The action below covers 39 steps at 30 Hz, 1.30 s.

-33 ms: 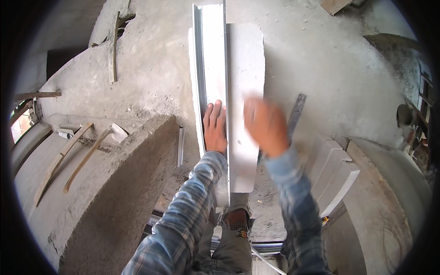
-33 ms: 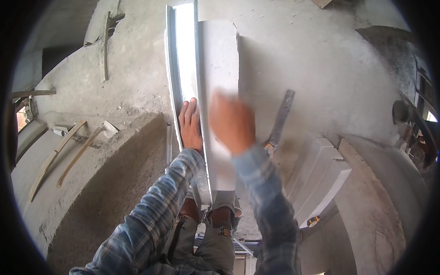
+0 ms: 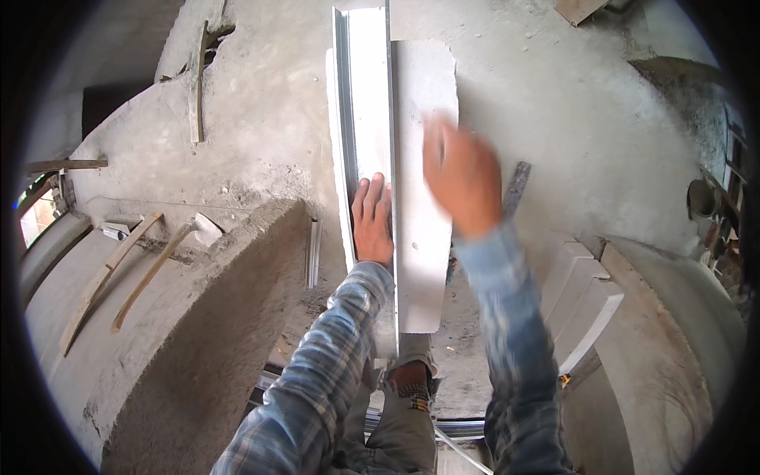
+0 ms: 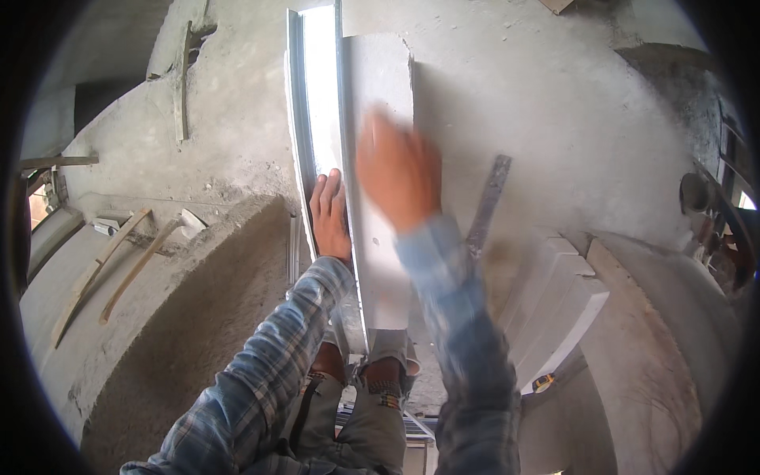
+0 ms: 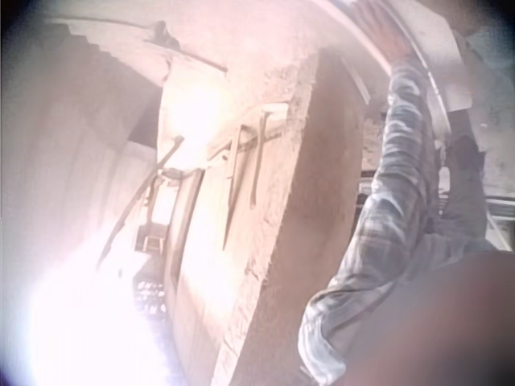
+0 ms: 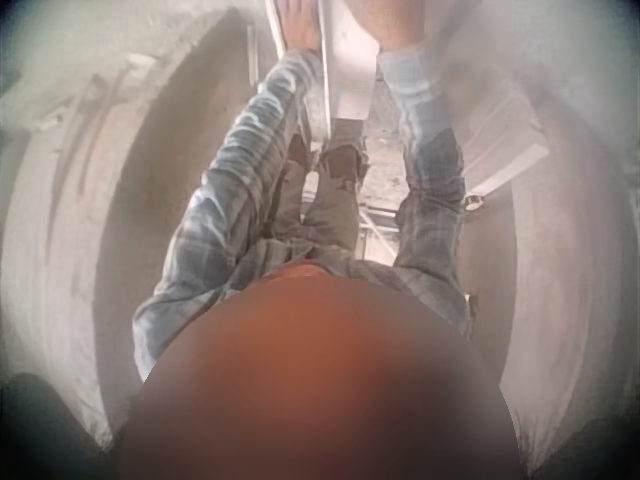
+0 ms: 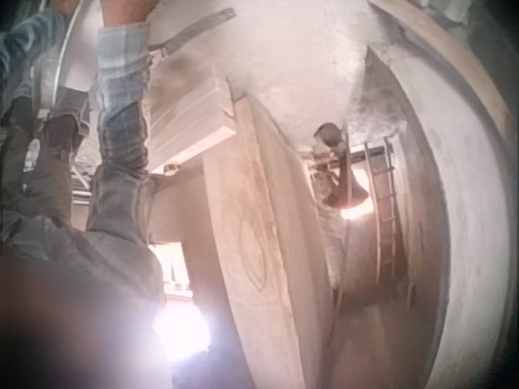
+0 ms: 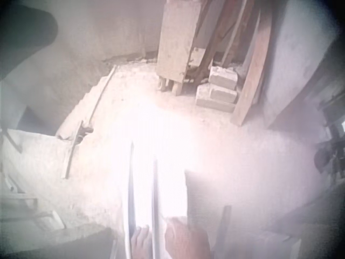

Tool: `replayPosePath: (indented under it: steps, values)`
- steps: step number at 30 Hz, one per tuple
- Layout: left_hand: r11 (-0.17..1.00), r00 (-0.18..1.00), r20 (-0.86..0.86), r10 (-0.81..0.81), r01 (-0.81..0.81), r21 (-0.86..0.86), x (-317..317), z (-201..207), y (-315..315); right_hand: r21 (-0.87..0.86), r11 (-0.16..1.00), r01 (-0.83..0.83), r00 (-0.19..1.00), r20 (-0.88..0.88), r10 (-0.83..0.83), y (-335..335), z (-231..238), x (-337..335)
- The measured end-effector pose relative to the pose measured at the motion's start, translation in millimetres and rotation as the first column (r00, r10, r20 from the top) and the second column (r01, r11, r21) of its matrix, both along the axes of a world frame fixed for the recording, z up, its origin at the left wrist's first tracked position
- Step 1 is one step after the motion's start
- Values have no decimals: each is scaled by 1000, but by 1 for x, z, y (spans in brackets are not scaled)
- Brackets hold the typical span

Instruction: The person measures a white plasterboard sheet with a tape measure, marks it, and then uses a hand saw to cut the sheet into smaller pieces. The cut pieces are stacked on the floor.

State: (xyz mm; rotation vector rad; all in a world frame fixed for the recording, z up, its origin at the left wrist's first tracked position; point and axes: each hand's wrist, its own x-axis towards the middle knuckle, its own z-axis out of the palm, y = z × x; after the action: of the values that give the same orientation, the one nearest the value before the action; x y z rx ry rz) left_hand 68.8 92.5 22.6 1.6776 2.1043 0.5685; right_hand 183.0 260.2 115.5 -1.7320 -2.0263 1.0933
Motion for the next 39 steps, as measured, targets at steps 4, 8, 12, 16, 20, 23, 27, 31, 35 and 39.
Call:
replayPosePath:
  steps: [4, 8, 12, 16, 20, 23, 27, 31, 35, 39]
  values:
    - [995, 997, 23, -71, 69, 72, 19, -2, 19, 341, 929, 144, 986, 33, -165, 126, -66, -22]
    - [989, 996, 33, -86, 81, 123, 10, -10, 14, 314, 948, 45, 992, 100, -80, 86, -110, -38]
    - [995, 999, 25, -42, 39, 90, 0, -19, 9, 143, 987, -69, 993, 102, 55, 5, -83, -24]
    - [993, 999, 0, -50, 50, 107, 0, -19, 9, -168, 982, -85, 986, 125, 106, -126, -42, 2]
    - [991, 998, -6, -57, 57, 120, 4, -23, 9, -298, 953, -59, 983, 150, 108, -250, -26, 29]
    - [990, 998, -32, -50, 54, 128, 5, -24, 9, -454, 891, -21, 982, 159, 104, -313, -17, 40]
    - [984, 997, -50, -55, 63, 168, 4, -27, 7, -425, 904, 52, 995, 96, -12, -370, -18, 47]
    - [978, 994, -72, -82, 94, 184, 8, -22, 8, -555, 827, 86, 985, 170, 12, -417, -16, 53]
    - [975, 993, -52, -103, 111, 195, -3, -26, 6, -562, 806, 188, 974, 215, -78, -466, 0, 61]
    - [968, 996, -51, -73, 83, 238, -4, -28, 9, -519, 666, 536, 824, 150, -546, -501, 10, 64]
